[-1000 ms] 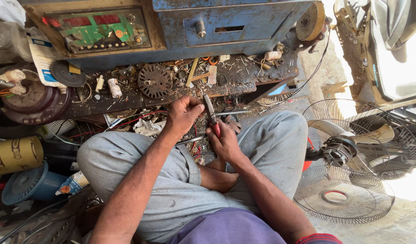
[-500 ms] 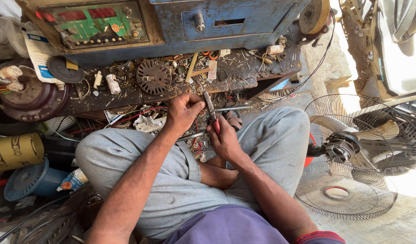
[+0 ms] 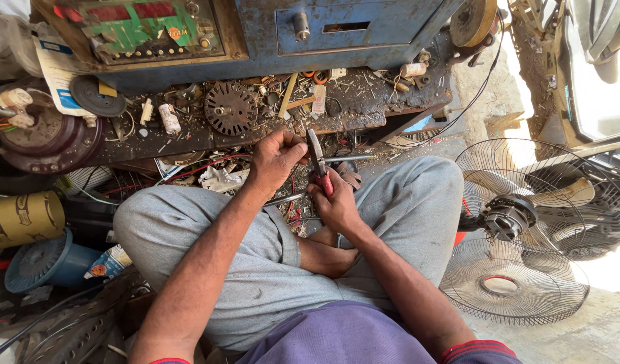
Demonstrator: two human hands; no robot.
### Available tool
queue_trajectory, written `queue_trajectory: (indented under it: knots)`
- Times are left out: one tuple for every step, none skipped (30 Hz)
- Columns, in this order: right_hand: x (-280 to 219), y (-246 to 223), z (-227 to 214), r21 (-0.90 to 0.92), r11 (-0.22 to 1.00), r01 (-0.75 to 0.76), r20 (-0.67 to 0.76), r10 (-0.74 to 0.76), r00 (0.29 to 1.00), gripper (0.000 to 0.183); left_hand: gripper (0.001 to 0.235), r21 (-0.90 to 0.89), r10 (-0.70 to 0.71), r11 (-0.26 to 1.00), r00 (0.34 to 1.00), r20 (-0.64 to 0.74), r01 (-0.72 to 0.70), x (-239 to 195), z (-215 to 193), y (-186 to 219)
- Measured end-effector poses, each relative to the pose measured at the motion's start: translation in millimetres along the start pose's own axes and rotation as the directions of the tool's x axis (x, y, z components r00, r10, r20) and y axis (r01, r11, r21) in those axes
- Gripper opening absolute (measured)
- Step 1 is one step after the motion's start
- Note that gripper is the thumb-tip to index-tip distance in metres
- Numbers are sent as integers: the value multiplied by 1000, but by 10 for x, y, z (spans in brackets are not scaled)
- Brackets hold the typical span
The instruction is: The person repairs an electromechanical component using pliers and their hands, stripping wire insulation and twisting wires together at a cluttered workbench.
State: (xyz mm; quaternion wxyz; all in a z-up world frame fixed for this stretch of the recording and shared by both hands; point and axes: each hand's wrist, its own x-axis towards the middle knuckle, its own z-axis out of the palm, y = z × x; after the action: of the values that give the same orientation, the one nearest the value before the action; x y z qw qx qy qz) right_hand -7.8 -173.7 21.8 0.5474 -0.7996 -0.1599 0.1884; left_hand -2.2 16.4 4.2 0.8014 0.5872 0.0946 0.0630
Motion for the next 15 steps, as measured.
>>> queue_trajectory:
  knots:
    - [12,28,2,-9,999,50,-5,-50,999,26,10,3,-21,1000,1000,-11,21,4,-5,-7]
    - [21,53,-1,-17,995,100,-9,-100,995,25,10,6,-42,999,999,-21,42,7,-10,-16]
    - [29,73,-12,-18,995,99,-6,-99,995,25,10,4,-42,999,999,-24,42,8,-15,-27]
    - [35,88,-32,-66,994,81,-3,-82,997,26,10,29,-51,998,998,-32,52,9,-19,-40]
    - [43,94,-41,-113,991,65,0,-66,998,28,10,56,-58,997,997,-41,60,10,-32,-50]
    - [45,95,-51,-112,991,67,3,-67,998,28,10,57,-57,997,997,-45,60,13,-29,-70]
    - [40,94,-59,-164,976,144,7,-145,989,28,10,59,-22,998,999,-32,24,14,-16,-99]
    - [37,89,-58,-215,951,220,16,-222,975,29,11,60,13,998,1000,-20,-12,14,-16,-124]
    - [31,81,-56,-215,952,219,16,-221,975,29,11,60,12,998,1000,-19,-11,19,-23,-144]
    - [22,70,-52,-131,970,207,33,-205,978,30,10,57,5,998,1000,-24,-4,25,-32,-161]
    - [19,53,-48,-45,980,192,50,-190,980,32,9,56,-2,998,1000,-28,3,34,-40,-174]
    - [15,34,-52,-45,980,191,48,-189,981,32,9,56,-3,998,1000,-26,4,36,-43,-186]
    - [5,14,-56,-48,988,148,65,-145,987,33,9,42,10,999,1000,-18,-9,29,-47,-196]
    - [-3,-5,-58,-51,993,104,82,-100,992,34,9,29,22,999,1000,-10,-22,24,-50,-203]
    - [-5,-21,-53,-50,993,104,82,-100,992,34,9,30,22,999,1000,-10,-21,24,-54,-205]
